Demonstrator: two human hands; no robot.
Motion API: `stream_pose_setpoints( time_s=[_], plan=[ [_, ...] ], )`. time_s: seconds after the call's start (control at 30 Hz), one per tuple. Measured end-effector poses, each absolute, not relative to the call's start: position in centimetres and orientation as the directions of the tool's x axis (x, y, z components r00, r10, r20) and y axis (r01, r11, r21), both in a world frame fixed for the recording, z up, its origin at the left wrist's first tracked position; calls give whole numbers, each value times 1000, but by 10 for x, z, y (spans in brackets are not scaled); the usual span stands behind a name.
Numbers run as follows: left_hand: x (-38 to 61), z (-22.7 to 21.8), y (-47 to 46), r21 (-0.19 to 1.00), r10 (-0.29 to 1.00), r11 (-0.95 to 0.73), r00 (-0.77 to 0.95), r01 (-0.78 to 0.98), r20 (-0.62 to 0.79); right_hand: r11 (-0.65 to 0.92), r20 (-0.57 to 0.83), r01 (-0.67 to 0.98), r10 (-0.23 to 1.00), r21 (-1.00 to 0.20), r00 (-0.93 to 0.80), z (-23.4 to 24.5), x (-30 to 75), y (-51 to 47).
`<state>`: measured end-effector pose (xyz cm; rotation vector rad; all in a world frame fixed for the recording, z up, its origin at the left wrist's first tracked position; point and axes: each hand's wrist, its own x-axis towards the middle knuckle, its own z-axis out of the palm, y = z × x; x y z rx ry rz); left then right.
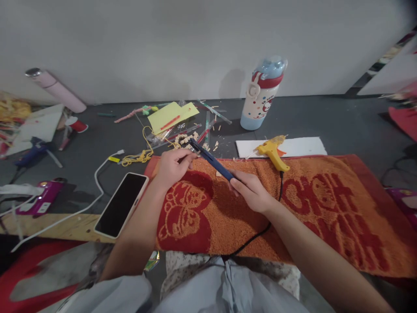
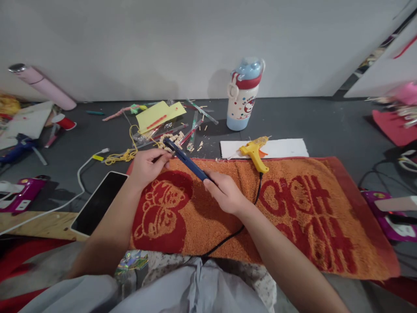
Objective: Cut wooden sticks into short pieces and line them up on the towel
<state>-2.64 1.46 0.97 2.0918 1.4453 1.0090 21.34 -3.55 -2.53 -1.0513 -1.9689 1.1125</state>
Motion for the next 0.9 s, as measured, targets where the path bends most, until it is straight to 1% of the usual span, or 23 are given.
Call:
stream_pose_setpoints(
  time_s=[0.1, 0.2, 0.33, 0.43, 0.5, 0.6, 0.77, 0.9],
  plan=[
    [-24, 10, 14, 700, 921, -384, 200, 602, 334, 196, 61, 247, 883, -949, -465, -27, 211, -37],
    [-23, 9, 15, 711, 926, -368, 167, 600, 339, 78, -10, 172, 888, -982, -460, -30, 208, -36],
    [-24, 4, 17, 730, 934, -342, 127, 592, 334, -81, -110, 88, 908, -993, -404, -33, 204, -32],
    [-23, 1, 18, 714, 937, -322, 100, 621, 335, -156, -156, 29, 913, -987, -376, -34, 203, -30],
    [-23, 0, 18, 695, 932, -321, 86, 644, 351, -159, -153, 16, 917, -987, -368, -33, 203, -30],
    [-24, -3, 19, 666, 922, -320, 60, 674, 383, -112, -125, 56, 916, -992, -382, -32, 205, -32],
    [-25, -11, 25, 721, 919, -297, -19, 626, 395, -3, -75, 173, 908, -985, -413, -33, 208, -35],
    [-24, -14, 26, 743, 922, -325, 24, 585, 386, 92, -12, 213, 897, -973, -442, -35, 208, -35]
  ],
)
